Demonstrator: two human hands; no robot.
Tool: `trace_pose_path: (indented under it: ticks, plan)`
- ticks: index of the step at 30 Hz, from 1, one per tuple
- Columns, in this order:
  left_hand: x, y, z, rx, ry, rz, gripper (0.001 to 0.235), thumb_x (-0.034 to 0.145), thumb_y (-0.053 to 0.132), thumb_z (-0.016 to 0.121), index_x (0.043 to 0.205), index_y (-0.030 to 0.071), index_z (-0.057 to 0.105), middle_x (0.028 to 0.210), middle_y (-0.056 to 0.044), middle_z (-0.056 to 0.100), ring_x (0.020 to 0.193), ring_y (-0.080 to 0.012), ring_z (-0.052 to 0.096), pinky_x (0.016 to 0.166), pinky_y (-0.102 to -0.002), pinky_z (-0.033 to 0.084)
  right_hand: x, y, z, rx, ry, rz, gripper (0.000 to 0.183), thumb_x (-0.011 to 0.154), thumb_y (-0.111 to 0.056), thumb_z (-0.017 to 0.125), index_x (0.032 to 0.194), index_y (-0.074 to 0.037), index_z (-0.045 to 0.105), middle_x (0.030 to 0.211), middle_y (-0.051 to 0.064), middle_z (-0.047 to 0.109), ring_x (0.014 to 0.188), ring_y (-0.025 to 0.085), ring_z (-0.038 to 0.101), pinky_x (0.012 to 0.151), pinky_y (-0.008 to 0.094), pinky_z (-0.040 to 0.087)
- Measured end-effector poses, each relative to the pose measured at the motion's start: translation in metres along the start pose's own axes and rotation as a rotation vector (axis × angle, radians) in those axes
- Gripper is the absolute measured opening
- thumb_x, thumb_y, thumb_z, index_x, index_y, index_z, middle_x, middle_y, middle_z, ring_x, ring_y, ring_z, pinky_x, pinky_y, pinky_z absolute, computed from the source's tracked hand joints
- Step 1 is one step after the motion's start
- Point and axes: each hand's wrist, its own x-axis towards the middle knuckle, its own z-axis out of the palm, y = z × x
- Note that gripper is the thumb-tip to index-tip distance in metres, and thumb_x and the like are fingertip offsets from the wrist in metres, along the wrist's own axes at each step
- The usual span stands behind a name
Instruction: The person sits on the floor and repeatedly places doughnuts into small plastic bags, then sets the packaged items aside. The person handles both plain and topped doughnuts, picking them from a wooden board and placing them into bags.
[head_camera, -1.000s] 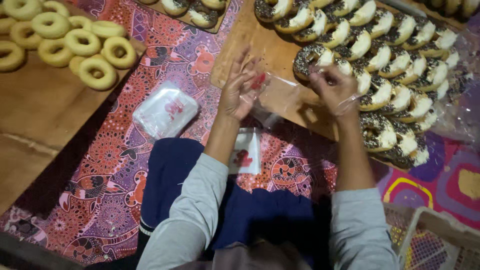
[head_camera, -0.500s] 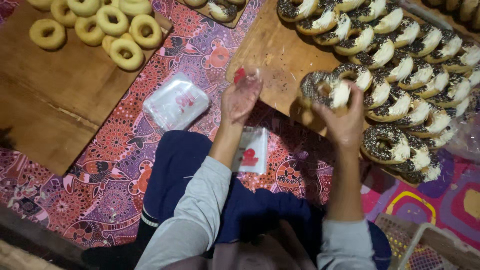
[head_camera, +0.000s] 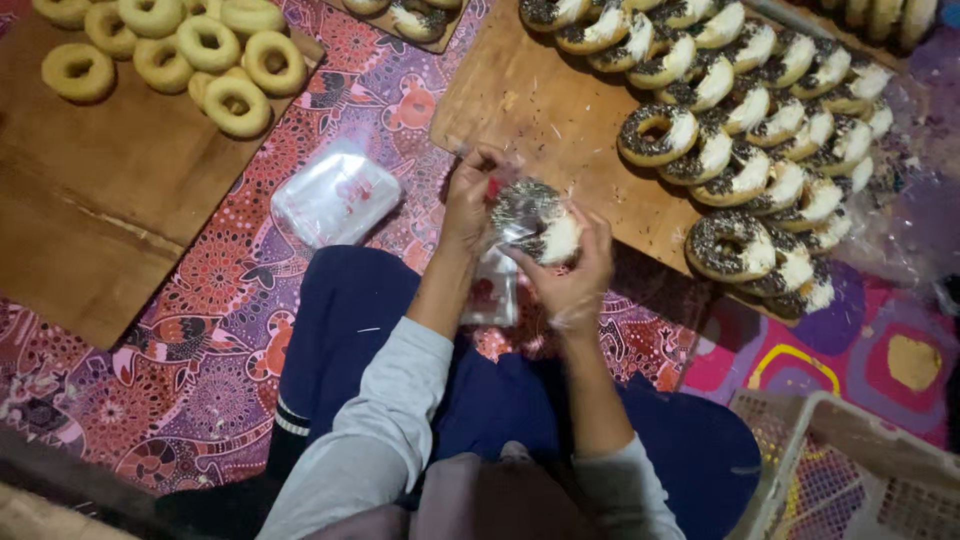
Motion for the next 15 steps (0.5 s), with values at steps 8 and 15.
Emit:
trace_pose_path:
  ticks: [8, 15]
  plan:
    - [-0.023, 0.034, 0.019, 0.257, 0.206, -0.014, 0.016, 0.088, -0.006, 0.067, 0.098, 0.006, 0.063, 0.095, -0.005, 0.068, 0.079, -0.0112, 0.066, 0.067, -0.024, 0.051, -0.016, 0.014, -0.006, -0.006, -0.089, -0.052, 0.074, 0.068, -0.017, 0.096, 0.132, -0.003, 0.063, 0.141, 0.018, 0.064, 0.134, 0.03, 0.064, 0.116, 0.04, 0.05]
    - [-0.054, 0.04, 0.061, 0.473, 0.188, 0.237, 0.026, 0.094, 0.001, 0.07, 0.119, 0.005, 0.064, 0.112, -0.009, 0.066, 0.103, -0.0166, 0.066, 0.092, -0.03, 0.057, -0.032, 0.019, -0.004, 0.027, -0.02, -0.185, 0.072, 0.069, -0.01, 0.092, 0.133, -0.002, 0.061, 0.151, 0.022, 0.056, 0.141, 0.035, 0.056, 0.12, 0.042, 0.045]
